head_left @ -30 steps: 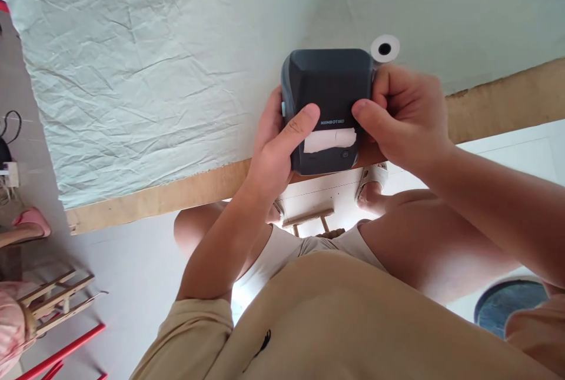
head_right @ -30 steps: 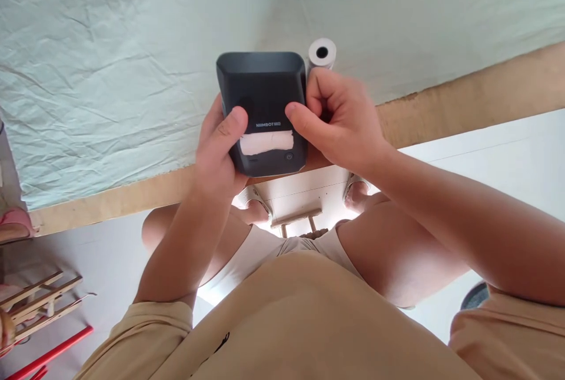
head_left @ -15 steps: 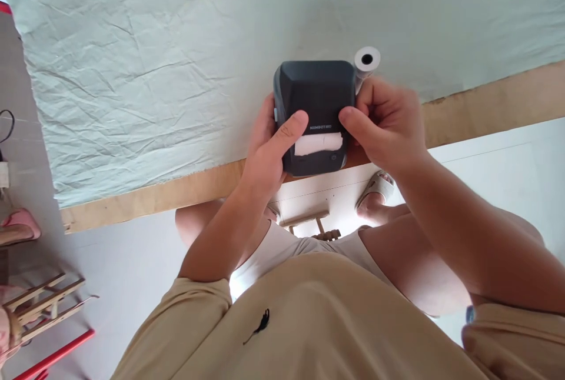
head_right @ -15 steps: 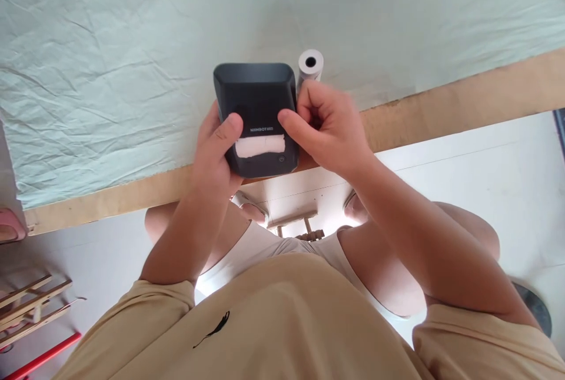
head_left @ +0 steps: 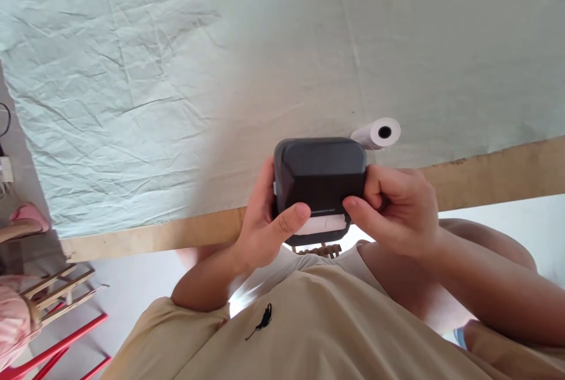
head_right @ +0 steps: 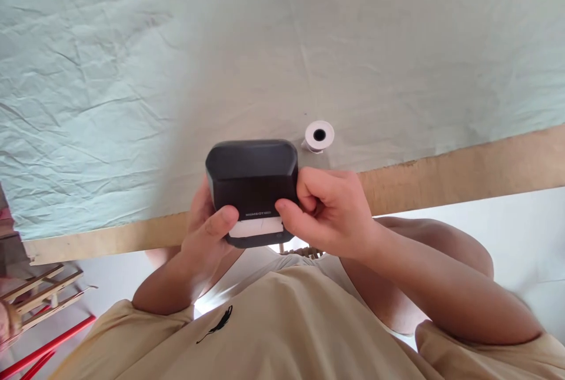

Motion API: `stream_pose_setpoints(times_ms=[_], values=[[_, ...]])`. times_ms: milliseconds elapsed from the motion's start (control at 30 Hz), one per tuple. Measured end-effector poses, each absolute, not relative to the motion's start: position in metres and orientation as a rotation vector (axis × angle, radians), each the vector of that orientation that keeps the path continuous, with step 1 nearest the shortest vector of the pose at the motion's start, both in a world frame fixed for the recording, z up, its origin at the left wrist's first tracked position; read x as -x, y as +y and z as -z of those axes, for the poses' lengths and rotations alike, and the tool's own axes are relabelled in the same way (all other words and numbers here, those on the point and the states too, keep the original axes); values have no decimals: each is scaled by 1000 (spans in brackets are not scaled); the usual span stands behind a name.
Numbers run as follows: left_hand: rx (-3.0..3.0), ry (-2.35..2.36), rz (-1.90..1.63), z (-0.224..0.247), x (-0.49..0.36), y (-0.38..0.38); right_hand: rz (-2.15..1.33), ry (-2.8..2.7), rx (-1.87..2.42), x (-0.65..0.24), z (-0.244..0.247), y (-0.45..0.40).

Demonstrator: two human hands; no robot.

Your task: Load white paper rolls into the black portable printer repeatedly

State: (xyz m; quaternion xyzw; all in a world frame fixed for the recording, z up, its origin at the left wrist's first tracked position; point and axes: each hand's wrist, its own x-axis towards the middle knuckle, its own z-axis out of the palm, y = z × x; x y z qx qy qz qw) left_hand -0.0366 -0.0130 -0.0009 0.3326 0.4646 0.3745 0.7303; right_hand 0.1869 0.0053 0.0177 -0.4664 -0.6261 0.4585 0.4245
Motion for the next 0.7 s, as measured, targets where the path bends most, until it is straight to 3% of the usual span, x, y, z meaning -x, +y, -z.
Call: stream_pose_setpoints(times_ms=[500,700], values=[[-776,983,-844,6,31,-7,-1109,-1510,1207,-191,0,-4],[-679,999,-1030,18,21,0,-1059,-1511,1187,-195,6,-3]])
